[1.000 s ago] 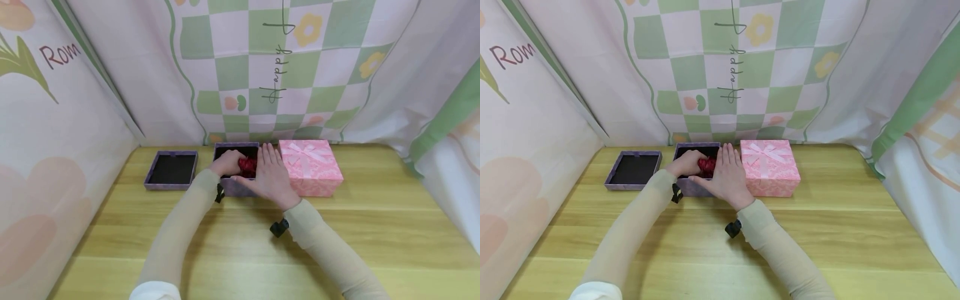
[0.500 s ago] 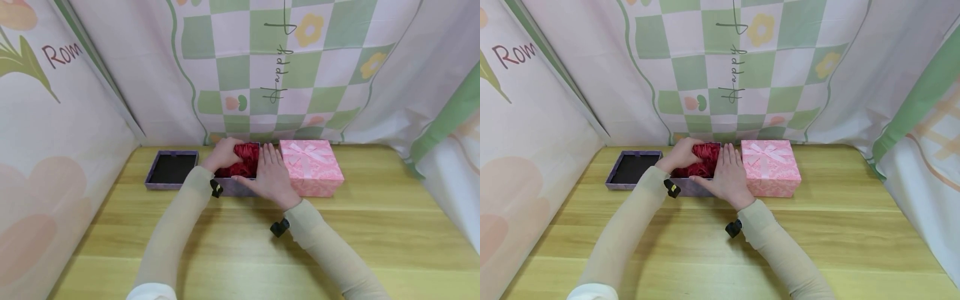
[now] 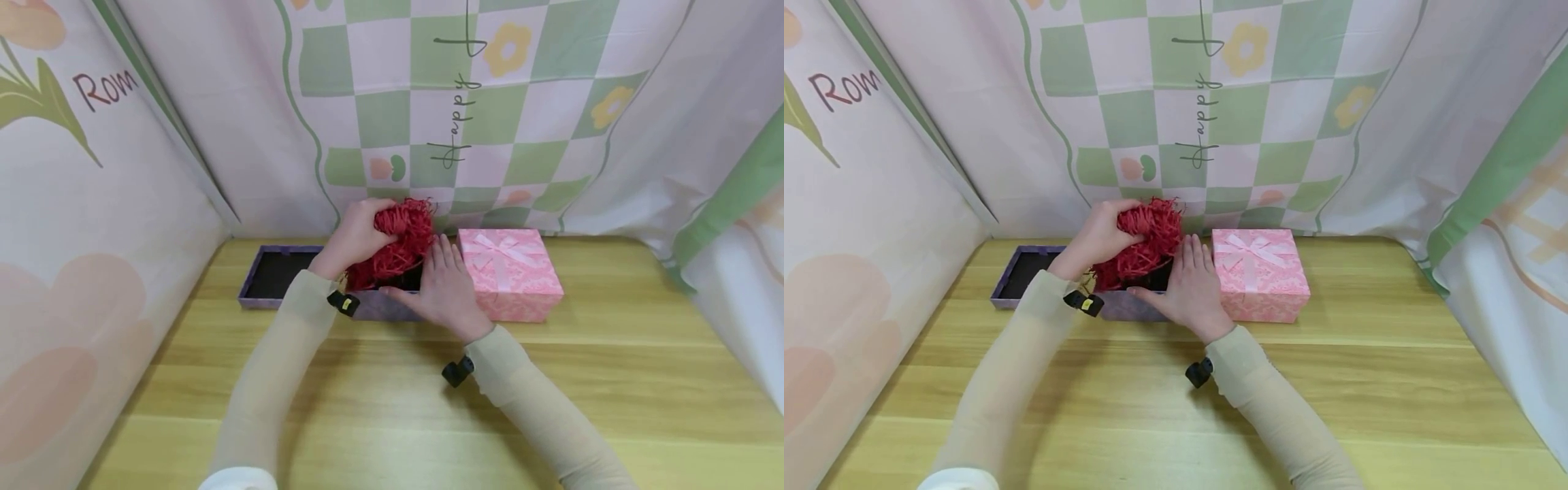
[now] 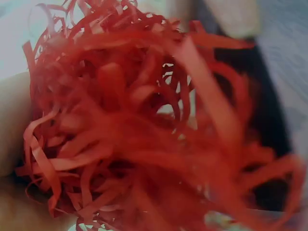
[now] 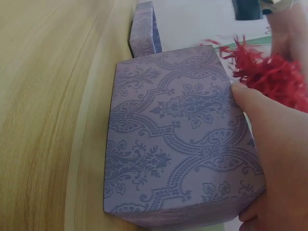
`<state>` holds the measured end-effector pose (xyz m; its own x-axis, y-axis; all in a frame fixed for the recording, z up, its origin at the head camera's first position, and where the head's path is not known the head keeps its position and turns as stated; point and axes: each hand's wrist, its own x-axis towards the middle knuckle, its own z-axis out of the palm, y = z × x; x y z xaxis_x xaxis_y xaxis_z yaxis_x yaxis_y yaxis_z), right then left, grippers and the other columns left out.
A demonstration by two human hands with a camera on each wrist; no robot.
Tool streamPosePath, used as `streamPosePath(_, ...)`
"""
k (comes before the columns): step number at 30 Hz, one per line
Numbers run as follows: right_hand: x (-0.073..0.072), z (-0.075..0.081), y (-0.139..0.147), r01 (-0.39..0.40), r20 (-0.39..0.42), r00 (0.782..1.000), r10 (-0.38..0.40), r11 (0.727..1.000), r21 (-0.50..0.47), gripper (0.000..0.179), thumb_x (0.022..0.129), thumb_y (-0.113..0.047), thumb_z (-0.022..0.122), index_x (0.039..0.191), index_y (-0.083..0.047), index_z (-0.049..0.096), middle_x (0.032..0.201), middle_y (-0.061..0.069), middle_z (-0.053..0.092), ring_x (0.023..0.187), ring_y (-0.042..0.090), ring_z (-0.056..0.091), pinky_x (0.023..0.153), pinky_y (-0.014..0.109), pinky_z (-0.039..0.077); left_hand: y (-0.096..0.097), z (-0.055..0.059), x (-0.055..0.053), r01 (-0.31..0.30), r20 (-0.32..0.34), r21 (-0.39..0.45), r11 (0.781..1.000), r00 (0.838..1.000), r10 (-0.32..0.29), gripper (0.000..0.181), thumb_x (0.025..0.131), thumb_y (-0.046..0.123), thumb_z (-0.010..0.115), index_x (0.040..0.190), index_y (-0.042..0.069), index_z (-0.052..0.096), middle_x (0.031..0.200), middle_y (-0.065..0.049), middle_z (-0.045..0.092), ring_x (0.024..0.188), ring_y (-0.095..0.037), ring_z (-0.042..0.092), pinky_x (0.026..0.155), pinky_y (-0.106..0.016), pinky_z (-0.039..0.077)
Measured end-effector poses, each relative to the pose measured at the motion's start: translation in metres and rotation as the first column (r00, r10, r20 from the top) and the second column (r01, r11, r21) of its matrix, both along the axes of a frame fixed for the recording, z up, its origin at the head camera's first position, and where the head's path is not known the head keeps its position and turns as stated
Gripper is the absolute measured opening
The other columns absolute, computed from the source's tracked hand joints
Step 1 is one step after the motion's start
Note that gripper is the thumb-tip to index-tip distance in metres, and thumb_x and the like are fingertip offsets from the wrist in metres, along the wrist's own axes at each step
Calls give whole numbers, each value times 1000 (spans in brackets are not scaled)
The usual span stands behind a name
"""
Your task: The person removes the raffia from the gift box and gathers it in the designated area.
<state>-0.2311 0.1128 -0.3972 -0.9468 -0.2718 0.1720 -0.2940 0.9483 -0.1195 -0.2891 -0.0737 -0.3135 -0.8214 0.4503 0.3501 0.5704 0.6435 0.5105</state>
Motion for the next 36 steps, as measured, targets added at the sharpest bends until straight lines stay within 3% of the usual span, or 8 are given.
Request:
streamPosePath(11,1,0,2,-74,-88,994,65,993,-95,127,81,-83,56,163,-6,0,167,22,11,152,39,8,121,56,10,-4,24,40,91,-97,56,994,992,-86,46,85,7,83,129,3,68,122,-11,67,115,-26,61,100,-36,49)
streamPosePath(15,0,2,3,-100,-87,992,89,986,-135,115,82,-72,67,163,-9,16,163,18,27,151,37,18,119,59,13,-6,25,56,140,-118,81,987,984,-130,43,83,4,83,124,4,71,117,-8,68,110,-24,63,96,-36,51)
streamPosePath(20,3,1,8,-157,-136,980,148,986,-56,99,82,-55,76,155,-3,34,151,20,45,144,38,33,119,58,15,-9,21,74,192,-114,97,977,977,-181,43,82,2,83,123,4,71,117,-6,67,109,-22,62,94,-37,52)
streamPosePath(24,10,1,11,-184,-202,963,179,983,-5,97,80,-39,84,150,9,37,150,31,42,143,46,32,119,57,19,-12,15,87,236,-122,66,969,966,-227,42,82,1,83,122,3,71,115,-6,68,107,-21,63,90,-34,54)
streamPosePath(27,13,3,9,-123,-169,975,142,985,121,82,94,-28,70,150,16,31,154,36,31,146,48,25,121,52,17,-14,8,96,261,-112,30,965,960,-257,41,81,3,83,121,4,72,114,-5,68,107,-20,63,89,-32,54)
streamPosePath(31,8,4,4,-38,-101,992,73,949,313,57,110,-20,37,153,15,25,159,33,25,149,44,18,122,47,14,-19,-4,108,290,-87,17,957,954,-288,42,79,4,86,119,6,72,115,-3,67,112,-20,62,94,-32,53)
streamPosePath(33,5,3,2,-21,-68,997,42,956,292,54,111,-18,33,154,14,24,160,32,24,150,43,16,122,47,11,-22,-10,113,315,-73,20,949,947,-313,43,78,3,87,118,6,72,115,-2,67,112,-18,62,95,-32,52)
streamPosePath(36,0,2,0,-2,-1,1000,2,987,162,70,110,-36,39,156,12,20,162,30,17,152,41,8,122,47,5,-27,-22,121,359,-23,15,933,933,-358,43,78,5,88,118,7,72,119,-2,66,114,-17,61,97,-32,51)
